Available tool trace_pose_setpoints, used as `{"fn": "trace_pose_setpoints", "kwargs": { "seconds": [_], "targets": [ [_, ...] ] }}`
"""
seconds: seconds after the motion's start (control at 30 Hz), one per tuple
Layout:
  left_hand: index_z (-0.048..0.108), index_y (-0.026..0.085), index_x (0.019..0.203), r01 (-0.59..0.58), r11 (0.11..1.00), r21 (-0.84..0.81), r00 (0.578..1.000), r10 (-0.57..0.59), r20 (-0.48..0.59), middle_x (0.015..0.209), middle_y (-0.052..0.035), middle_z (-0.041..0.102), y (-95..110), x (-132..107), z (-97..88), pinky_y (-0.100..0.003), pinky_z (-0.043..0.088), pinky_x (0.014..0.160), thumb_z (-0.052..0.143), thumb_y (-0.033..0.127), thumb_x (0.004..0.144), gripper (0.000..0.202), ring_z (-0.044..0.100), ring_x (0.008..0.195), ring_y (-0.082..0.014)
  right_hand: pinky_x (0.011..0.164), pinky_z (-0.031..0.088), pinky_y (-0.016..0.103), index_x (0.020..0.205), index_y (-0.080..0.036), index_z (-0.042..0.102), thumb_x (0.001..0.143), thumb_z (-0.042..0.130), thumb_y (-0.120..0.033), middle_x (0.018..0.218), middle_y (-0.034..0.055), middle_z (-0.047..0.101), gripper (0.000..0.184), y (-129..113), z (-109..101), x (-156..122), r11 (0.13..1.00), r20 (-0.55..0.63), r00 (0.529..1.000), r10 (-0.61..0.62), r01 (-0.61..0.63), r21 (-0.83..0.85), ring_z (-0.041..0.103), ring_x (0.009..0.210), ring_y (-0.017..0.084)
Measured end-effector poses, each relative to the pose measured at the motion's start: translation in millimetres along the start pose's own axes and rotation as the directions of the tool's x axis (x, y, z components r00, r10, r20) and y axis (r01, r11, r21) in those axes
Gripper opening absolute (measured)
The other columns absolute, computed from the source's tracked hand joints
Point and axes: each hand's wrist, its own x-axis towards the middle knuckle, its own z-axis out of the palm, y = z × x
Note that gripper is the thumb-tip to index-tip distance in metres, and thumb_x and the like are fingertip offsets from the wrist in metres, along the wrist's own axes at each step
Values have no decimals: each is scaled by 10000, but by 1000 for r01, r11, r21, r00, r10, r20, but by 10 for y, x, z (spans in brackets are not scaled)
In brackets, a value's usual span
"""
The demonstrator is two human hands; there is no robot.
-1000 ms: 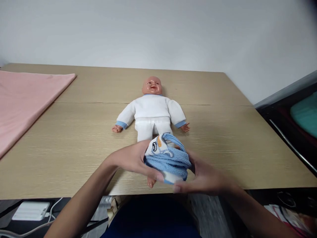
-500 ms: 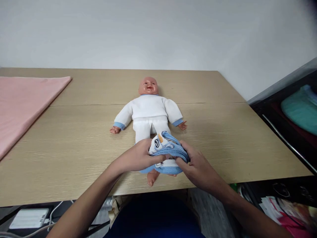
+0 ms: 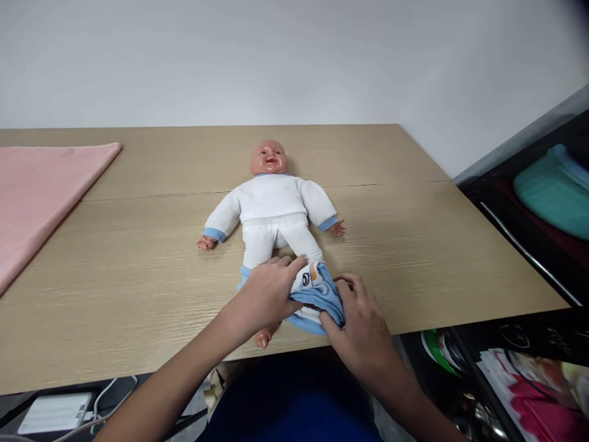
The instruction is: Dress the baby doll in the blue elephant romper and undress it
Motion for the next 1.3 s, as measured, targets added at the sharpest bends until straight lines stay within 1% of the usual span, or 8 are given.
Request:
{"fn": "trace_pose_setpoints", "kwargs": {
  "seconds": [0.23, 0.4, 0.53, 0.6, 0.77, 0.93, 1.13, 1.3],
  "targets": [
    [525, 199, 1419, -117, 968, -222, 991, 100, -89, 1264, -138, 785, -102, -44, 129, -448, 574, 919, 666, 207, 913, 525, 774, 1115, -344, 938, 606, 505, 1292, -247, 635, 827, 634, -257, 1155, 102, 789, 465, 14, 122, -121, 943, 57, 986, 158, -168, 286, 755, 1074, 350],
    [562, 219, 1360, -143, 927, -347, 987, 106, -123, 1326, -130, 769, -156, -95, 94, -459, 554, 959, 664, 232, 930, 442, 743, 1173, -336, 831, 606, 388, 1109, -241, 667, 839, 672, -258, 986, 37, 780, 270, 50, 242, -133, 831, 32, 974, 224, -208, 516, 748, 892, 262],
    [585, 233, 1042, -43, 908, -417, 998, 16, -68, 997, -30, 745, -167, -134, 10, -357, 519, 773, 677, 222, 881, 186, 722, 919, -264, 711, 565, 296, 1075, -250, 625, 881, 699, -248, 888, -9, 727, 208, 121, 391, -83, 694, 11, 984, 180, -135, 707, 707, 789, 203],
    [603, 227, 1029, -25, 873, -487, 999, 2, -48, 949, -7, 726, -193, -146, -25, -331, 510, 746, 672, 206, 863, 181, 704, 876, -239, 690, 555, 275, 1101, -266, 608, 889, 698, -207, 876, -25, 708, 237, 139, 440, -56, 649, 25, 993, 118, -97, 754, 696, 780, 189],
    [673, 199, 1128, -43, 763, -644, 999, 11, -54, 1027, -20, 745, -287, -149, -45, -326, 539, 788, 702, 230, 853, 278, 687, 916, -226, 788, 602, 279, 1152, -312, 620, 864, 777, -124, 1084, -1, 632, 377, 149, 498, -13, 660, -128, 990, -57, 133, 739, 689, 939, 182],
    [675, 193, 1063, -78, 735, -674, 997, 76, -31, 933, 16, 679, -310, -158, -78, -281, 484, 736, 687, 165, 821, 244, 614, 832, -177, 958, 626, 372, 1336, -336, 615, 779, 836, -104, 1360, 70, 597, 643, 220, 500, 66, 683, -230, 973, -31, 188, 705, 665, 1245, 268],
    [707, 175, 899, -116, 761, -638, 992, 117, -41, 884, 7, 680, -385, -166, -153, -271, 468, 742, 803, 310, 922, 167, 601, 830, -178, 852, 570, 346, 1167, -311, 741, 888, 780, -142, 1035, -9, 765, 328, 319, 297, 234, 666, 53, 993, -107, 32, 745, 714, 947, 220],
    [774, 180, 1018, -39, 686, -727, 996, 85, 26, 980, -5, 764, -448, -121, -163, -284, 505, 804, 872, 394, 915, 257, 646, 893, -201, 873, 576, 341, 1097, -282, 775, 922, 892, -363, 1049, -3, 788, 225, 426, 54, 604, 619, 357, 898, -256, -131, 774, 739, 980, 232]
  ]
}}
